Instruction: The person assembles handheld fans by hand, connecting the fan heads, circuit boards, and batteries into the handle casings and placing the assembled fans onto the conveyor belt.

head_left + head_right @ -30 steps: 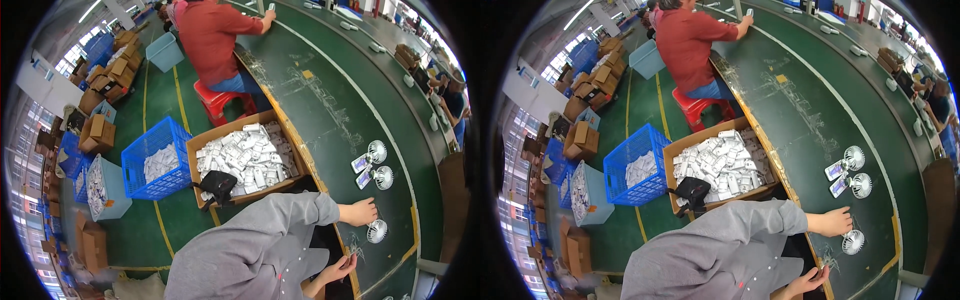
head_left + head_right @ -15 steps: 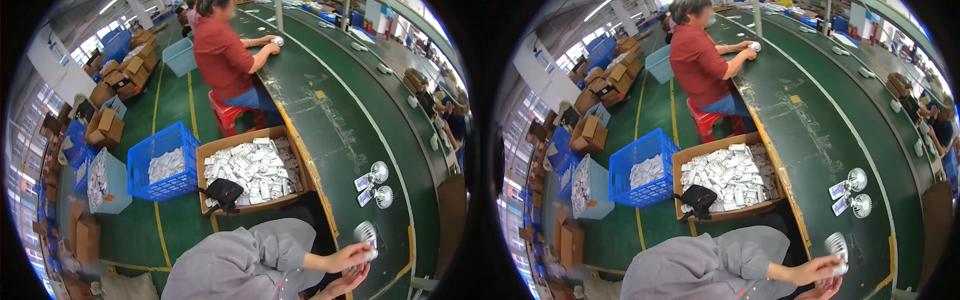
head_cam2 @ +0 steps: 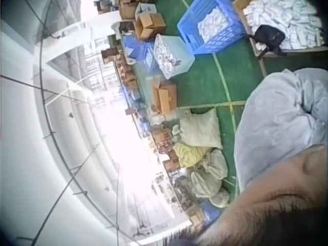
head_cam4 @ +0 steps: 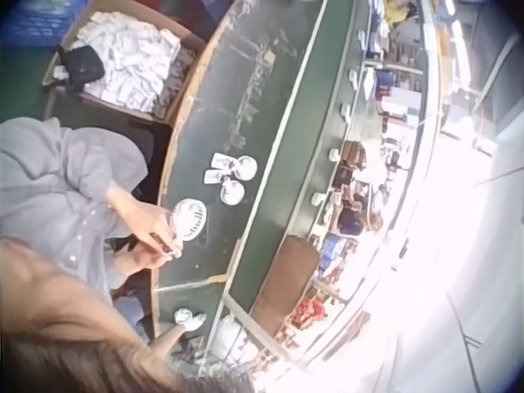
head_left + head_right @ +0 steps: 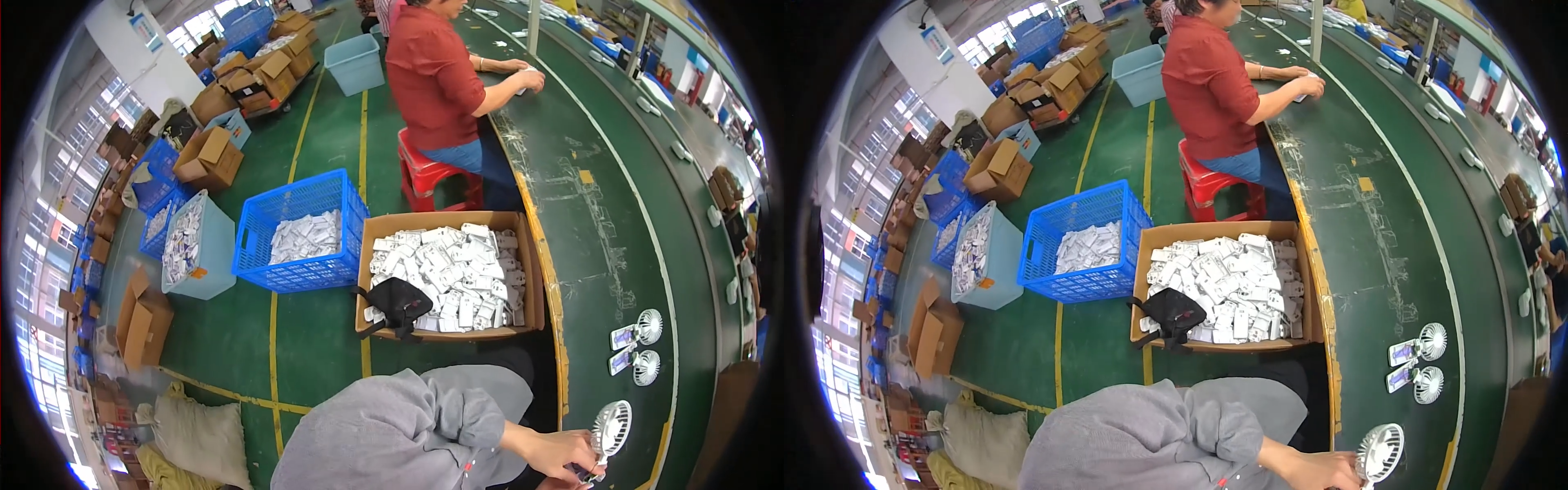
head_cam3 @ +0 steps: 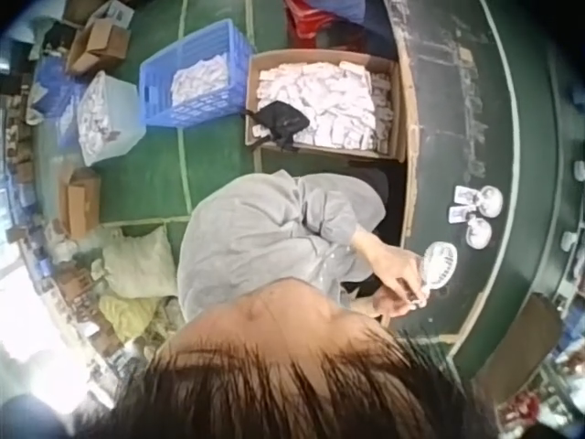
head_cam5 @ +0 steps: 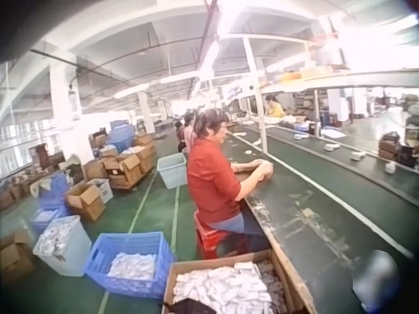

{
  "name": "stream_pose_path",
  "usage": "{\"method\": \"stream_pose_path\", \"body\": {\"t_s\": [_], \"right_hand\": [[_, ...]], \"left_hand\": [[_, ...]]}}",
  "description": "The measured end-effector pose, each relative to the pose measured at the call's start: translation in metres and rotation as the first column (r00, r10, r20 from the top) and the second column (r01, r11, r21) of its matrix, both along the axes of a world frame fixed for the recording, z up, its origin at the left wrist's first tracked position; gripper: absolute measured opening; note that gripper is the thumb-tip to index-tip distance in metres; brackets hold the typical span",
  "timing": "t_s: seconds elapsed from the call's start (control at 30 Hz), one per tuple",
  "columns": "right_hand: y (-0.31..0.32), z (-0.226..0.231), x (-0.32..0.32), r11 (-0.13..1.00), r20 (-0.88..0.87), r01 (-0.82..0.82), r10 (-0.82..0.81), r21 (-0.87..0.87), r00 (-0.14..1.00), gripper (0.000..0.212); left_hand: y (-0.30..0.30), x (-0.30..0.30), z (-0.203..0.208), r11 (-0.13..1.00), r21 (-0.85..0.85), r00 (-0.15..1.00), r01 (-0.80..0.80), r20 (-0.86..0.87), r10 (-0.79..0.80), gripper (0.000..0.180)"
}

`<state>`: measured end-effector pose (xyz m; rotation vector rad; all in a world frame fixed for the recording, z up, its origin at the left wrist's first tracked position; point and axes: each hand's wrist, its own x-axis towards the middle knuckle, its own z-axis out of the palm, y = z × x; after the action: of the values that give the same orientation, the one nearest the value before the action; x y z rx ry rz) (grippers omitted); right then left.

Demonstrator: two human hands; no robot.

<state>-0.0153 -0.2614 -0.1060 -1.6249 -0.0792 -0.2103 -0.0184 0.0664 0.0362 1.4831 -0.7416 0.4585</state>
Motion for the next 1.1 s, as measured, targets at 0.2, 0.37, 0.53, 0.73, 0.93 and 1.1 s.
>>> {"method": "stream_pose_path", "body": {"t_s": [0.2,0.37,0.53,0.73,0.93,1.1], "right_hand": [[-0.16,-0.005,0.022,0.912,-0.021,0.178,-0.2,-0.369,0.98,0.037],[-0.264,0.039,0.045,0.719,0.019,0.291,-0.361,-0.631,0.932,0.031],[-0.306,0.063,0.053,0.59,0.051,0.323,-0.429,-0.74,0.902,0.027],[-0.268,-0.001,0.027,0.759,-0.029,0.265,-0.35,-0.595,0.936,0.027],[-0.203,-0.055,0.006,0.885,-0.093,0.2,-0.261,-0.419,0.961,0.027],[-0.115,-0.083,0.015,0.962,-0.132,0.112,-0.148,-0.248,0.98,0.027]], "left_hand": [[-0.03,-0.013,-0.005,0.797,-0.581,0.779,0.166,-0.418,-0.467,0.037],[-0.04,-0.014,-0.006,0.676,-0.732,0.57,0.088,-0.519,-0.637,0.022],[-0.051,-0.015,-0.013,0.786,-0.617,0.638,-0.02,-0.614,-0.466,0.019],[-0.076,-0.015,-0.03,0.788,-0.598,0.662,-0.145,-0.651,-0.371,0.022],[-0.079,-0.026,-0.021,0.775,-0.561,0.661,-0.292,-0.704,-0.26,0.021],[-0.074,-0.025,-0.006,0.765,-0.524,0.656,-0.374,-0.733,-0.181,0.023]]}}
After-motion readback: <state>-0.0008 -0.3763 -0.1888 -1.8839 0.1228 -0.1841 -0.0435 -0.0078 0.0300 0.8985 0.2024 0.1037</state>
